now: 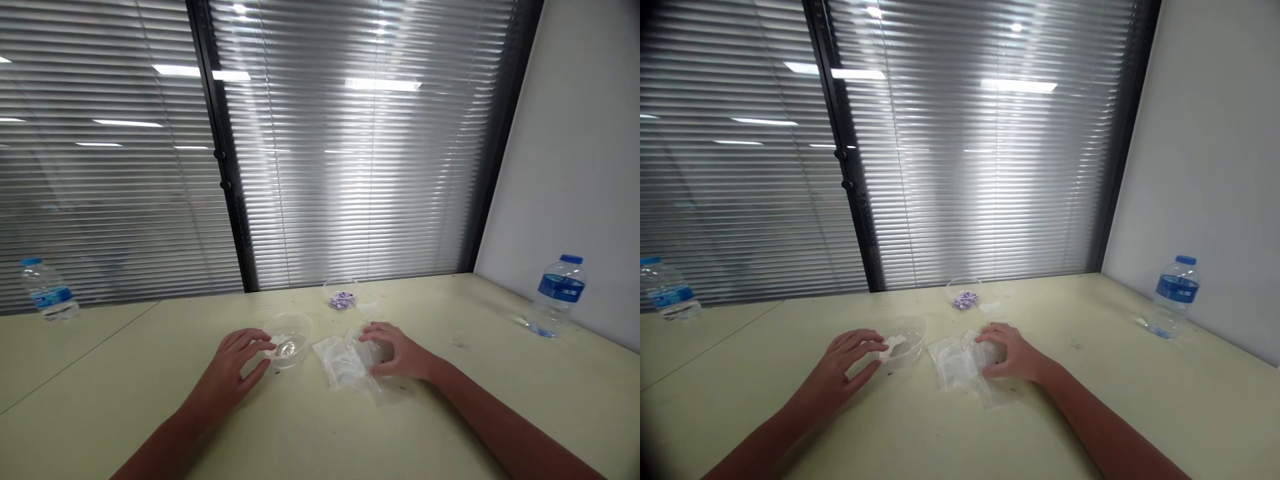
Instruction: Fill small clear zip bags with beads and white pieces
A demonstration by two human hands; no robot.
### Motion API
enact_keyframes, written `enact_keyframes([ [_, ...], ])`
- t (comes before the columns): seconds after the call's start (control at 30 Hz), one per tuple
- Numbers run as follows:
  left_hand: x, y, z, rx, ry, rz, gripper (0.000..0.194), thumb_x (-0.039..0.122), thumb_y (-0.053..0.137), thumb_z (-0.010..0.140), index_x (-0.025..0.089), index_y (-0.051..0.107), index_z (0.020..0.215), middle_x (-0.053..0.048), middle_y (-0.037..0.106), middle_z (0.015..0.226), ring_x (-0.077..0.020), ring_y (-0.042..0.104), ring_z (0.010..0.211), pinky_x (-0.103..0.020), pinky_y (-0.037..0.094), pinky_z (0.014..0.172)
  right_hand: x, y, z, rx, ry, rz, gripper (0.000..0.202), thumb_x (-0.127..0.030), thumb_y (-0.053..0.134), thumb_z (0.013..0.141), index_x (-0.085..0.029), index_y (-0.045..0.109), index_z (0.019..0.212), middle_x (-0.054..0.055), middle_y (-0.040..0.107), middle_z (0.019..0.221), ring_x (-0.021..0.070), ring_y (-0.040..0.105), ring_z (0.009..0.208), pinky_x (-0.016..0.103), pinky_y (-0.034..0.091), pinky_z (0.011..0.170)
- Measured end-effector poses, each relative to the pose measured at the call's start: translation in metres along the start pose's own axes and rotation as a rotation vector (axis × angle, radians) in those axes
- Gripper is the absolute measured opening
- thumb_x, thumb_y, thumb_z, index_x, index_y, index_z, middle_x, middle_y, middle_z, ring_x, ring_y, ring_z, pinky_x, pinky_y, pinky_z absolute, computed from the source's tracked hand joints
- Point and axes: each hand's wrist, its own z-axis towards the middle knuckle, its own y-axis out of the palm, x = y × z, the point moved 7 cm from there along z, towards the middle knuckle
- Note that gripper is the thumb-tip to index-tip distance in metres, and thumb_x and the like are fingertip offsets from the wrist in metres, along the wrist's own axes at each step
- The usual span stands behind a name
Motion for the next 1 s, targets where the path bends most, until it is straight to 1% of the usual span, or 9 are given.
enact_keyframes([
  [0.17,-0.008,-0.001,-0.002,0.026,-0.099,-0.060,0.027,0.041,0.058,0.099,0.033,0.067,0.123,-0.003,0.066,0.126,-0.0247,0.060,0.121,-0.044,0.045,0.106,0.001,-0.001,-0.001,0.008,0.015,0.006,0.078,-0.063,0.085,0.070,-0.033,0.063,0.139,0.007,0.044,0.156,0.0338,0.029,0.150,0.052,0.024,0.125],
  [0.23,-0.008,-0.002,-0.001,0.030,-0.110,-0.078,0.026,0.041,0.058,0.100,0.033,0.068,0.122,-0.004,0.067,0.125,-0.0247,0.061,0.118,-0.044,0.046,0.104,0.001,-0.001,-0.002,0.000,0.009,0.007,0.075,-0.062,0.085,0.069,-0.032,0.065,0.135,0.008,0.046,0.154,0.0349,0.030,0.149,0.052,0.026,0.124],
  [0.43,-0.001,-0.005,0.001,0.059,-0.100,-0.109,0.022,0.038,0.058,0.099,0.033,0.069,0.118,-0.002,0.067,0.121,-0.0229,0.062,0.114,-0.041,0.049,0.100,0.000,-0.003,-0.001,0.018,-0.024,0.008,0.062,-0.059,0.085,0.070,-0.031,0.070,0.124,0.006,0.053,0.147,0.0328,0.046,0.139,0.048,0.035,0.120],
  [0.57,0.000,-0.007,0.000,0.069,-0.105,-0.096,0.024,0.038,0.058,0.099,0.033,0.067,0.120,-0.002,0.067,0.122,-0.0243,0.061,0.116,-0.042,0.049,0.101,0.000,-0.005,0.000,0.097,-0.041,-0.009,0.058,-0.059,0.082,0.075,-0.031,0.069,0.124,0.006,0.060,0.137,0.0296,0.054,0.130,0.044,0.042,0.114],
  [0.67,0.000,-0.008,-0.002,0.085,-0.117,-0.076,0.027,0.039,0.059,0.099,0.034,0.066,0.124,-0.002,0.066,0.124,-0.0254,0.059,0.119,-0.044,0.048,0.103,0.000,-0.012,0.001,0.194,-0.060,-0.048,0.048,-0.059,0.076,0.082,-0.027,0.070,0.117,0.007,0.062,0.132,0.0270,0.058,0.124,0.040,0.046,0.111],
  [0.77,-0.002,-0.004,-0.004,0.092,-0.171,-0.086,0.032,0.040,0.058,0.099,0.034,0.061,0.130,-0.003,0.064,0.128,-0.0265,0.056,0.123,-0.045,0.047,0.105,-0.004,-0.030,0.010,0.290,-0.086,-0.138,0.041,-0.059,0.070,0.087,-0.026,0.071,0.110,0.009,0.063,0.128,0.0273,0.059,0.121,0.041,0.047,0.108],
  [0.83,-0.003,-0.001,-0.005,0.099,-0.222,-0.116,0.036,0.042,0.057,0.100,0.034,0.056,0.135,-0.004,0.061,0.132,-0.0273,0.054,0.126,-0.047,0.046,0.107,-0.010,-0.051,0.026,0.338,-0.112,-0.232,0.038,-0.058,0.068,0.090,-0.026,0.071,0.111,0.010,0.064,0.126,0.0287,0.058,0.121,0.043,0.046,0.107],
  [0.9,-0.004,0.000,-0.008,0.132,-0.265,-0.177,0.042,0.042,0.052,0.102,0.034,0.048,0.143,-0.005,0.055,0.140,-0.0279,0.049,0.133,-0.050,0.043,0.111,-0.021,-0.077,0.052,0.347,-0.150,-0.352,0.038,-0.054,0.074,0.087,-0.026,0.071,0.112,0.009,0.065,0.124,0.0301,0.056,0.121,0.045,0.042,0.109],
  [1.0,-0.006,-0.008,-0.013,0.274,-0.298,-0.280,0.049,0.040,0.037,0.107,0.030,0.033,0.155,-0.009,0.041,0.153,-0.0284,0.038,0.143,-0.053,0.034,0.121,-0.040,-0.116,0.105,0.297,-0.175,-0.548,0.037,-0.041,0.082,0.081,-0.024,0.072,0.112,0.011,0.062,0.129,0.0342,0.049,0.128,0.050,0.032,0.114],
])
